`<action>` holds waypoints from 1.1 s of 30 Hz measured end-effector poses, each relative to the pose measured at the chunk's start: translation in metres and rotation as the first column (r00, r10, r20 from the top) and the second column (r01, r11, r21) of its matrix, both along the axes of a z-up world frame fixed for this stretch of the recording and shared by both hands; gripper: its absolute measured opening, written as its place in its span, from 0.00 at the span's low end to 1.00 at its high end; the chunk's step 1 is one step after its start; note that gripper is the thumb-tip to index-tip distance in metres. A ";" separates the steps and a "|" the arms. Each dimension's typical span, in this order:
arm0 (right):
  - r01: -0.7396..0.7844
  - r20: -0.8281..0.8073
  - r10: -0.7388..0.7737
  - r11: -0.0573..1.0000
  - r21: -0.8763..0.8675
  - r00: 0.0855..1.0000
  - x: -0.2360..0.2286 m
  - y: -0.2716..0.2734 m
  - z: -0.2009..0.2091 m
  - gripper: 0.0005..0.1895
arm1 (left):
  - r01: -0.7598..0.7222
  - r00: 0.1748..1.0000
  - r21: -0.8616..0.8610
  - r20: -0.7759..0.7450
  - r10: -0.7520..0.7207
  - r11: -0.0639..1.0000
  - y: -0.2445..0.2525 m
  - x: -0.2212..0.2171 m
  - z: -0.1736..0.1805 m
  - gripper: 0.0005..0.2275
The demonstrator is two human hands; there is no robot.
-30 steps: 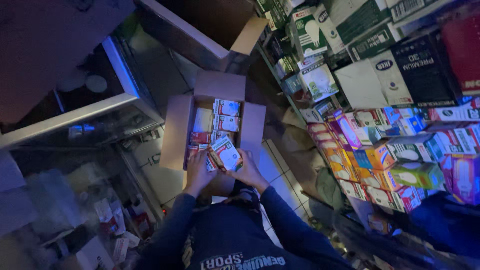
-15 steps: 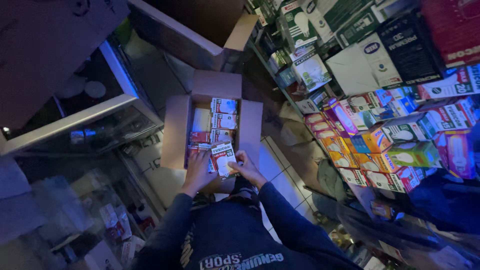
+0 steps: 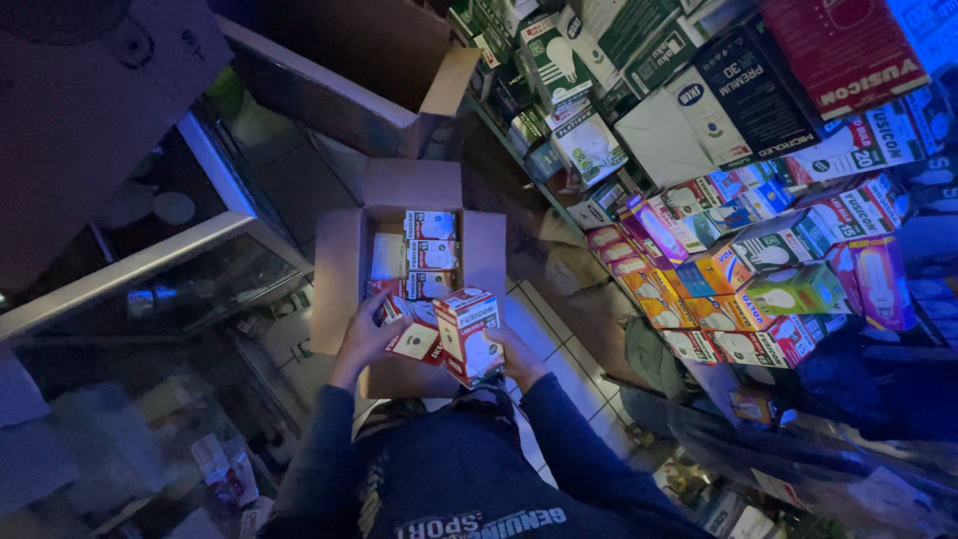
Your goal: The person sorts boxes of light bulbs by removing them from a cardboard box, checking the labels, and placing them onto shelves or back into the box.
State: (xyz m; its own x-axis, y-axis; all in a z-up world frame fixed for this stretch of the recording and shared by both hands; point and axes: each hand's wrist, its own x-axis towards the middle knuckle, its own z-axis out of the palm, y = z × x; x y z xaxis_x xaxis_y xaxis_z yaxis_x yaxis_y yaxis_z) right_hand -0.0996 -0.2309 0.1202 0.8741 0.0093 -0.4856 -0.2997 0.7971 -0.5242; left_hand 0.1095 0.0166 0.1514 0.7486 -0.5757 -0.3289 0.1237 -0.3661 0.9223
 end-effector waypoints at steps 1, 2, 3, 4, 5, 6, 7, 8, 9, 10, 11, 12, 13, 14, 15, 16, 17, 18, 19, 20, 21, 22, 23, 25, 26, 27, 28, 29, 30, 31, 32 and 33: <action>-0.012 0.023 0.012 1.000 0.020 1.000 -0.002 -0.001 -0.006 0.31 | -0.008 1.000 -0.031 0.000 0.008 0.999 0.000 0.001 -0.003 0.37; -0.025 0.047 0.023 0.999 0.039 0.999 -0.002 -0.001 -0.010 0.30 | -0.015 1.000 -0.062 0.000 0.015 0.998 -0.001 0.002 -0.006 0.37; -0.037 0.068 0.033 0.998 0.060 0.997 -0.004 0.000 -0.012 0.30 | -0.042 0.997 -0.022 -0.059 0.040 0.999 -0.002 0.000 -0.007 0.38; -0.046 0.028 0.046 0.999 0.015 0.999 -0.004 0.002 -0.011 0.29 | -0.066 0.991 0.020 -0.116 0.068 0.998 -0.004 -0.001 -0.007 0.38; -0.056 -0.013 0.056 0.998 -0.028 0.998 -0.003 0.007 -0.009 0.29 | -0.086 0.980 0.066 -0.172 0.096 0.994 -0.005 -0.003 -0.006 0.38; -0.068 -0.055 0.064 0.995 -0.069 0.996 -0.001 0.013 -0.004 0.29 | -0.110 0.979 0.041 -0.166 0.115 0.993 -0.003 -0.007 -0.005 0.37; -0.070 -0.055 0.067 0.996 -0.054 0.996 0.000 0.018 0.003 0.29 | -0.133 0.978 0.014 -0.159 0.133 0.991 -0.003 -0.009 -0.003 0.36; -0.072 -0.056 0.070 0.997 -0.039 0.996 0.000 0.023 0.011 0.29 | -0.155 0.977 -0.014 -0.152 0.151 0.988 -0.002 -0.010 -0.003 0.35; -0.078 -0.056 0.076 0.997 -0.024 0.996 0.001 0.027 0.017 0.30 | -0.170 0.973 -0.040 -0.163 0.162 0.985 -0.003 -0.011 -0.003 0.35; -0.061 -0.057 0.060 0.998 -0.002 0.997 0.002 0.029 0.021 0.29 | -0.185 0.970 -0.065 -0.174 0.172 0.981 -0.006 -0.011 -0.004 0.35; -0.044 -0.060 0.046 0.999 0.021 0.997 -0.001 0.034 0.022 0.29 | -0.202 0.965 -0.089 -0.187 0.183 0.975 -0.005 -0.013 -0.005 0.35; -0.028 -0.064 0.031 0.999 0.045 0.997 -0.005 0.038 0.020 0.28 | -0.215 0.972 -0.053 -0.108 0.209 0.975 -0.004 -0.014 -0.005 0.33; -0.015 -0.076 0.022 0.996 0.093 0.997 -0.007 0.041 0.015 0.28 | -0.229 0.973 -0.021 -0.026 0.228 0.973 -0.005 -0.016 -0.006 0.30; -0.001 -0.089 0.014 0.990 0.141 0.996 -0.008 0.043 0.008 0.28 | -0.244 0.968 0.009 0.056 0.243 0.970 -0.005 -0.017 -0.005 0.28; 0.015 -0.099 0.004 0.983 0.185 0.995 -0.009 0.042 0.000 0.29 | -0.240 0.962 -0.009 0.129 0.239 0.971 -0.006 -0.017 -0.004 0.27; 0.022 -0.094 -0.003 0.979 0.203 0.996 -0.009 0.042 -0.006 0.29 | -0.234 0.951 -0.027 0.201 0.235 0.972 -0.007 -0.017 -0.001 0.27; 0.029 -0.090 -0.010 0.975 0.220 0.996 -0.010 0.042 -0.011 0.30 | -0.228 0.935 -0.044 0.270 0.231 0.973 -0.008 -0.017 0.003 0.26; 0.036 -0.086 -0.016 0.971 0.237 0.996 -0.010 0.043 -0.013 0.30 | -0.249 0.946 -0.072 0.197 0.258 0.966 -0.009 -0.017 0.009 0.27; 0.045 -0.061 -0.032 0.974 0.221 0.998 -0.012 0.043 -0.014 0.30 | -0.268 0.953 -0.098 0.118 0.279 0.958 -0.012 -0.020 0.015 0.28; 0.053 -0.036 -0.047 0.977 0.206 0.998 -0.013 0.042 -0.014 0.30 | -0.289 0.954 -0.122 0.039 0.296 0.949 -0.015 -0.021 0.022 0.28; 0.064 -0.013 -0.063 0.979 0.192 0.998 -0.014 0.041 -0.012 0.31 | -0.295 0.953 -0.175 0.014 0.302 0.939 -0.018 -0.023 0.029 0.29; 0.081 -0.004 -0.081 0.980 0.181 0.997 -0.016 0.040 -0.009 0.30 | -0.302 0.951 -0.228 -0.012 0.308 0.926 -0.021 -0.024 0.035 0.30; 0.100 0.004 -0.102 0.980 0.170 0.995 -0.018 0.040 -0.006 0.30 | -0.308 0.950 -0.280 -0.040 0.309 0.909 -0.023 -0.025 0.039 0.31; 0.135 0.007 -0.137 0.980 0.145 0.991 -0.025 0.041 0.000 0.30 | -0.350 0.937 -0.297 -0.137 0.323 0.888 -0.027 -0.028 0.043 0.36; 0.151 0.003 -0.152 0.980 0.130 0.988 -0.029 0.043 0.003 0.31 | -0.371 0.926 -0.302 -0.186 0.328 0.878 -0.029 -0.030 0.042 0.39; 0.169 -0.002 -0.170 0.979 0.117 0.986 -0.033 0.045 0.004 0.31 | -0.368 0.929 -0.330 -0.179 0.325 0.869 -0.030 -0.033 0.039 0.37; 0.171 -0.017 -0.170 0.977 0.129 0.985 -0.036 0.045 0.003 0.31 | -0.364 0.931 -0.359 -0.173 0.322 0.859 -0.031 -0.035 0.034 0.36; 0.175 -0.034 -0.172 0.974 0.145 0.985 -0.040 0.046 0.002 0.31 | -0.359 0.933 -0.383 -0.167 0.319 0.851 -0.030 -0.038 0.028 0.35; 0.180 -0.051 -0.174 0.971 0.161 0.983 -0.045 0.048 0.001 0.32 | -0.364 0.931 -0.373 -0.179 0.319 0.853 -0.029 -0.042 0.023 0.33; 0.186 -0.064 -0.178 0.971 0.151 0.982 -0.050 0.051 -0.001 0.32 | -0.367 0.929 -0.365 -0.188 0.319 0.856 -0.029 -0.044 0.018 0.32; 0.192 -0.078 -0.183 0.971 0.142 0.980 -0.055 0.053 -0.003 0.32 | -0.370 0.927 -0.356 -0.197 0.319 0.858 -0.028 -0.047 0.014 0.30; 0.198 -0.090 -0.187 0.971 0.131 0.978 -0.059 0.054 -0.004 0.32 | -0.367 0.928 -0.360 -0.204 0.312 0.857 -0.028 -0.049 0.013 0.30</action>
